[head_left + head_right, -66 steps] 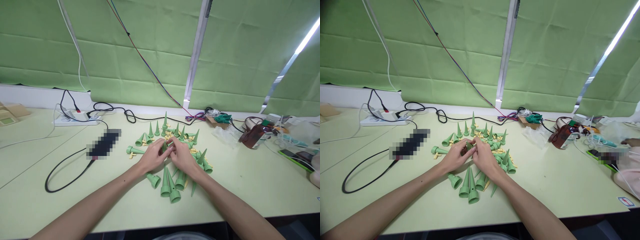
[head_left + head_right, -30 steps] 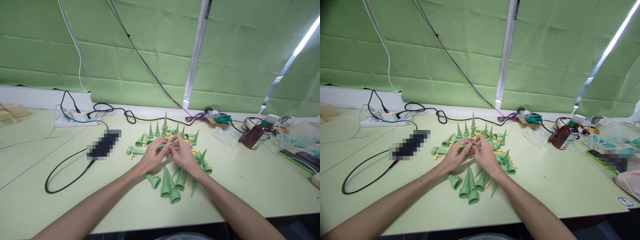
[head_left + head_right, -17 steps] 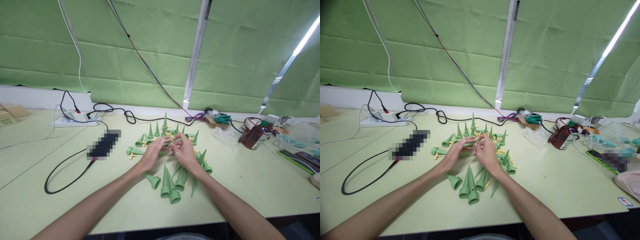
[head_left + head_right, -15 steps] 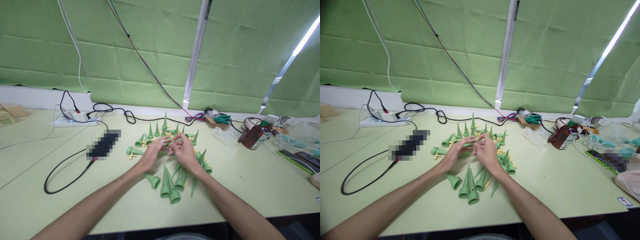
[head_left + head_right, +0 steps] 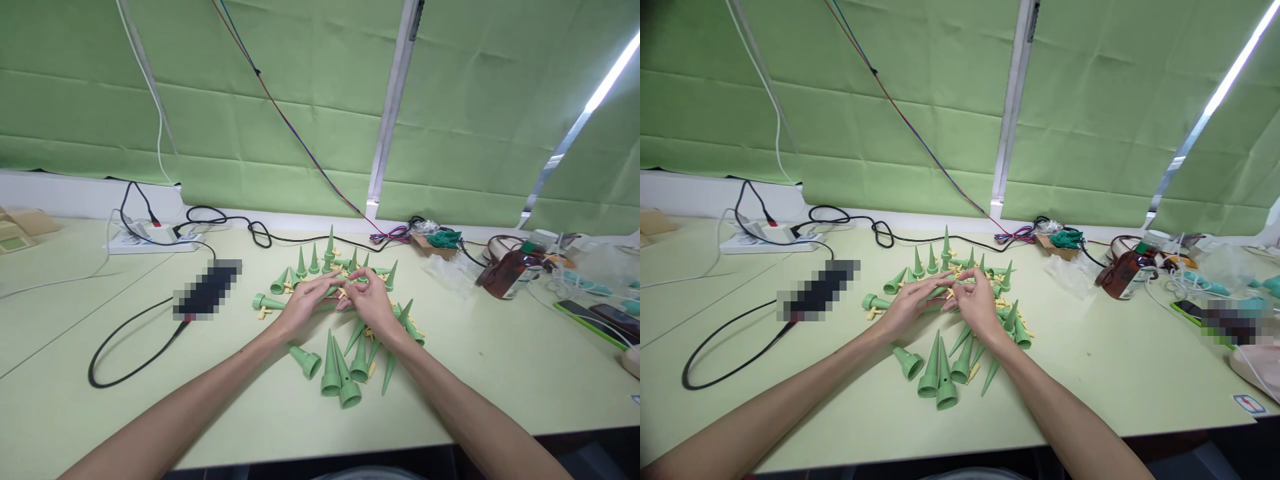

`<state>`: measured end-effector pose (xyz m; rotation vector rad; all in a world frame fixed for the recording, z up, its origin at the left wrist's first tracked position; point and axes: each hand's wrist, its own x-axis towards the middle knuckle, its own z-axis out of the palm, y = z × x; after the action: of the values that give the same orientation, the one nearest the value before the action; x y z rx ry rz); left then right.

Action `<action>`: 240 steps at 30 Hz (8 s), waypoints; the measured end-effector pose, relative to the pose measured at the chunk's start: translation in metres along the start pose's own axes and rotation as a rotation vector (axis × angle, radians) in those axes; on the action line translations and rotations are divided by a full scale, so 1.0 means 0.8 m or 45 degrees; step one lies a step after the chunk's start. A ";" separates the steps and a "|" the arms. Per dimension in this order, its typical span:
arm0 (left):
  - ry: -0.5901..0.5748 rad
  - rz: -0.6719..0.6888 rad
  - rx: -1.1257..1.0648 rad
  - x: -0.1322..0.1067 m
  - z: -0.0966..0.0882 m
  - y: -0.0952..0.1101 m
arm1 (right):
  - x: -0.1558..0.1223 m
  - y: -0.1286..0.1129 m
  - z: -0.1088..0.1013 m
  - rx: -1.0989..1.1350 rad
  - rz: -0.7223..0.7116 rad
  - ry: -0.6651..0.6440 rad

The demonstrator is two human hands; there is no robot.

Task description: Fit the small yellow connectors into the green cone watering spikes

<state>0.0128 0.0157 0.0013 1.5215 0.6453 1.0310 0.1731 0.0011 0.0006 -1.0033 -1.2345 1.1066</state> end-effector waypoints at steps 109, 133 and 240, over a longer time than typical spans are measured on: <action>0.189 0.041 0.563 -0.002 0.002 0.008 | -0.013 -0.003 0.002 -0.886 -0.447 -0.189; 0.340 0.098 0.636 0.000 -0.003 0.000 | -0.014 -0.001 0.002 -0.801 -0.423 -0.217; 0.378 0.154 0.736 -0.003 -0.005 0.002 | -0.015 0.022 0.019 -1.864 -0.934 -0.085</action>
<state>0.0080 0.0152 0.0023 1.9365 1.1435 1.2423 0.1565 -0.0074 -0.0175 -1.2963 -2.2427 -0.5285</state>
